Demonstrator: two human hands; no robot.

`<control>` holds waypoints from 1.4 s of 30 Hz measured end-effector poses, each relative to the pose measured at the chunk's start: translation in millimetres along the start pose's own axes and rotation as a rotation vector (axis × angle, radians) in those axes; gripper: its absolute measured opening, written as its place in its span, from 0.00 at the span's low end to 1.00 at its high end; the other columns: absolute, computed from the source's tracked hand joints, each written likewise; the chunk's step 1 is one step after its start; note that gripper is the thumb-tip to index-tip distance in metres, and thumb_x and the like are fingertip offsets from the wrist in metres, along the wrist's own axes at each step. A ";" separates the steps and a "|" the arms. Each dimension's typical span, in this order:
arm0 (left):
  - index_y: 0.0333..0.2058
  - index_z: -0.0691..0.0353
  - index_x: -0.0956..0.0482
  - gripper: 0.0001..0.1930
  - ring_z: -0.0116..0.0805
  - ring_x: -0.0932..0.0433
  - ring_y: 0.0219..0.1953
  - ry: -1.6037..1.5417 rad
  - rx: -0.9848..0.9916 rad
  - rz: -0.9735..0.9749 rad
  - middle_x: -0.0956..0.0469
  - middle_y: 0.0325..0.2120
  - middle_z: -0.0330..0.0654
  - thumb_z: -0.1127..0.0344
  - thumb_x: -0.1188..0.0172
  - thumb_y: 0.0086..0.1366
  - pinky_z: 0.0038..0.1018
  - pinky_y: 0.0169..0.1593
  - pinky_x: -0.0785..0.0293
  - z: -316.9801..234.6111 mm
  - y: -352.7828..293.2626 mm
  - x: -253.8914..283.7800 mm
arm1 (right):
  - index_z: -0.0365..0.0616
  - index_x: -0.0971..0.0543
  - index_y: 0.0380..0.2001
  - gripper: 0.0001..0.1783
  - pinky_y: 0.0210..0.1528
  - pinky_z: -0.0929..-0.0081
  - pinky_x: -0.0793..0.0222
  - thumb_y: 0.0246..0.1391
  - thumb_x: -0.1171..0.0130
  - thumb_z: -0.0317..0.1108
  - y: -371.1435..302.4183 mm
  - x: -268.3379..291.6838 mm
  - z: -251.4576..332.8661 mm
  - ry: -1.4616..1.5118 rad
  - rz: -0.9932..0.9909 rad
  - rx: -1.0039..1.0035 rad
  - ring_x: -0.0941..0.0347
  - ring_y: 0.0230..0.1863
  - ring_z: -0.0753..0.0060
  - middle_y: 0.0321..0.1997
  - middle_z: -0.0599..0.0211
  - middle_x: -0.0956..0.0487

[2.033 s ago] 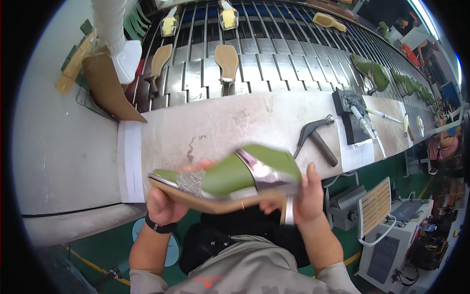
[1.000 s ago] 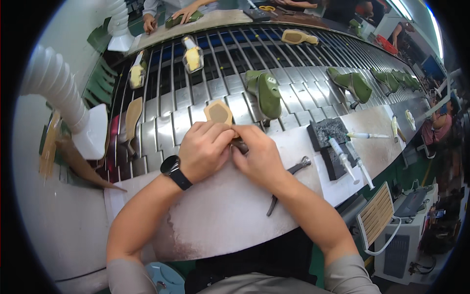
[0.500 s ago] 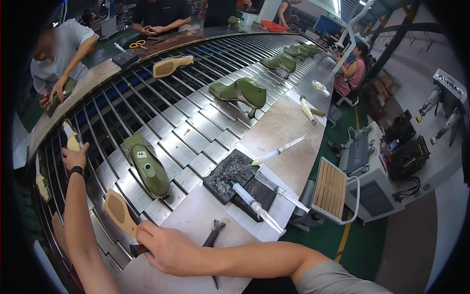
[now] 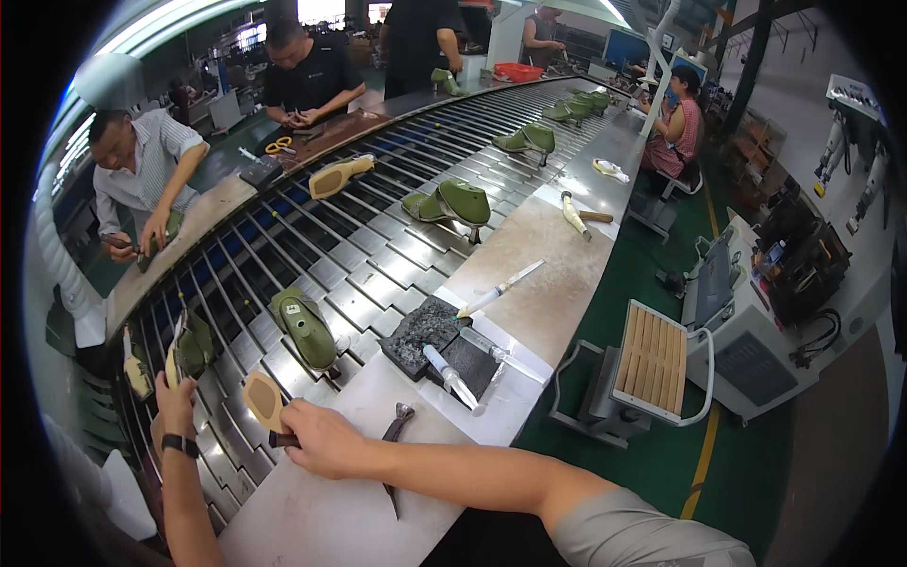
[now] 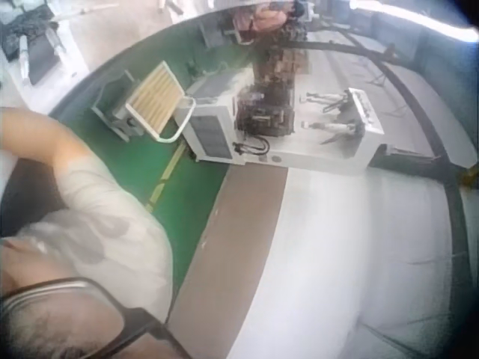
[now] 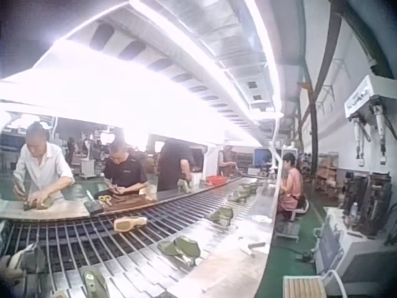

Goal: The person attaches soles to lasted high-heeled shoes by taking shoes and outsoles from a conveyor line, aligning and pressing the soles onto the shoes by hand, and tapping along the edges with a hammer.

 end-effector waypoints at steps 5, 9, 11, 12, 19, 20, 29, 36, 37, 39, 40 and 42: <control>0.74 0.71 0.42 0.48 0.42 0.34 0.71 0.024 -0.217 0.083 0.34 0.69 0.50 0.78 0.37 0.52 0.31 0.73 0.41 -72.9 -220.4 42.6 | 0.38 0.22 0.42 0.16 0.46 0.63 0.23 0.57 0.29 0.35 -24.6 19.8 -6.9 0.282 -0.111 -0.384 0.20 0.42 0.58 0.44 0.54 0.18; 0.73 0.73 0.42 0.47 0.56 0.29 0.67 0.600 -0.532 -0.004 0.31 0.65 0.63 0.76 0.36 0.53 0.42 0.72 0.37 -107.8 -365.4 103.9 | 0.38 0.24 0.39 0.15 0.50 0.62 0.25 0.59 0.30 0.34 -89.3 -13.0 42.7 0.427 -0.208 -0.309 0.21 0.46 0.53 0.47 0.51 0.19; 0.71 0.65 0.35 0.48 0.71 0.31 0.63 0.815 -0.581 0.146 0.29 0.62 0.67 0.59 0.21 0.56 0.54 0.69 0.34 -128.1 -417.7 112.4 | 0.39 0.25 0.38 0.15 0.55 0.58 0.26 0.56 0.28 0.31 -119.2 -20.8 50.7 0.361 -0.248 -0.113 0.22 0.52 0.48 0.51 0.49 0.19; 0.71 0.65 0.35 0.48 0.71 0.31 0.63 0.827 -0.553 0.137 0.29 0.62 0.67 0.59 0.21 0.56 0.54 0.69 0.34 -120.2 -426.5 122.2 | 0.39 0.23 0.40 0.15 0.60 0.56 0.28 0.55 0.28 0.31 -128.2 -18.2 60.5 0.155 -0.282 0.025 0.24 0.58 0.45 0.55 0.48 0.20; 0.64 0.73 0.30 0.29 0.59 0.17 0.50 0.231 -0.289 -0.033 0.19 0.49 0.61 0.73 0.34 0.67 0.42 0.58 0.24 -85.0 -451.0 115.7 | 0.37 0.21 0.43 0.20 0.66 0.49 0.32 0.50 0.25 0.34 -151.3 25.0 56.3 -0.279 -0.120 0.132 0.26 0.62 0.39 0.59 0.49 0.20; 0.63 0.73 0.29 0.28 0.59 0.17 0.49 0.231 -0.285 -0.038 0.18 0.48 0.61 0.73 0.33 0.67 0.42 0.56 0.23 -86.2 -451.5 116.7 | 0.37 0.20 0.43 0.20 0.66 0.50 0.32 0.52 0.25 0.36 -150.2 27.0 61.0 -0.280 -0.122 0.146 0.25 0.62 0.39 0.59 0.47 0.19; 0.58 0.70 0.26 0.25 0.58 0.17 0.46 0.260 -0.232 -0.066 0.17 0.45 0.58 0.69 0.29 0.66 0.43 0.51 0.22 -69.7 -453.2 127.7 | 0.38 0.21 0.31 0.19 0.30 0.80 0.34 0.74 0.41 0.43 -109.2 -11.8 55.0 0.626 0.091 -0.341 0.29 0.26 0.85 0.27 0.71 0.22; 0.55 0.68 0.23 0.22 0.48 0.15 0.43 0.204 -0.199 -0.048 0.15 0.42 0.53 0.69 0.27 0.66 0.37 0.50 0.21 -72.9 -448.5 129.6 | 0.43 0.28 0.16 0.29 0.21 0.78 0.47 0.73 0.39 0.44 -104.8 -18.4 59.2 0.411 -0.026 -0.401 0.42 0.18 0.88 0.15 0.80 0.32; 0.55 0.68 0.23 0.22 0.48 0.15 0.43 0.214 -0.182 -0.049 0.15 0.42 0.53 0.69 0.27 0.66 0.37 0.50 0.21 -72.6 -448.3 131.9 | 0.43 0.29 0.16 0.29 0.21 0.78 0.47 0.72 0.38 0.44 -102.3 -18.8 59.4 0.419 -0.046 -0.410 0.42 0.19 0.87 0.15 0.80 0.32; 0.54 0.68 0.23 0.21 0.39 0.15 0.44 0.060 -0.092 0.015 0.14 0.43 0.52 0.68 0.28 0.67 0.33 0.51 0.21 -72.8 -444.8 136.2 | 0.44 0.29 0.16 0.28 0.21 0.77 0.47 0.71 0.36 0.42 -100.2 -22.3 56.9 0.415 -0.022 -0.416 0.42 0.19 0.87 0.15 0.80 0.32; 0.54 0.70 0.22 0.19 0.32 0.17 0.45 -0.006 0.000 0.025 0.14 0.45 0.48 0.69 0.29 0.68 0.29 0.53 0.23 -72.6 -443.0 139.6 | 0.44 0.30 0.16 0.28 0.21 0.77 0.48 0.70 0.36 0.41 -99.9 -23.3 55.8 0.395 -0.019 -0.391 0.42 0.19 0.87 0.15 0.80 0.32; 0.54 0.70 0.22 0.19 0.31 0.18 0.46 -0.088 -0.021 -0.004 0.15 0.46 0.47 0.70 0.29 0.68 0.28 0.54 0.23 -83.4 -444.0 156.8 | 0.44 0.30 0.16 0.27 0.22 0.77 0.48 0.68 0.34 0.38 -101.5 -27.8 58.2 0.385 -0.018 -0.367 0.43 0.20 0.87 0.16 0.81 0.33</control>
Point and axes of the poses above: each hand's wrist, its own y-axis towards the middle knuckle, its own x-axis out of the back of the hand, z = x × y, the point moved 4 cm from there along y, towards the middle knuckle
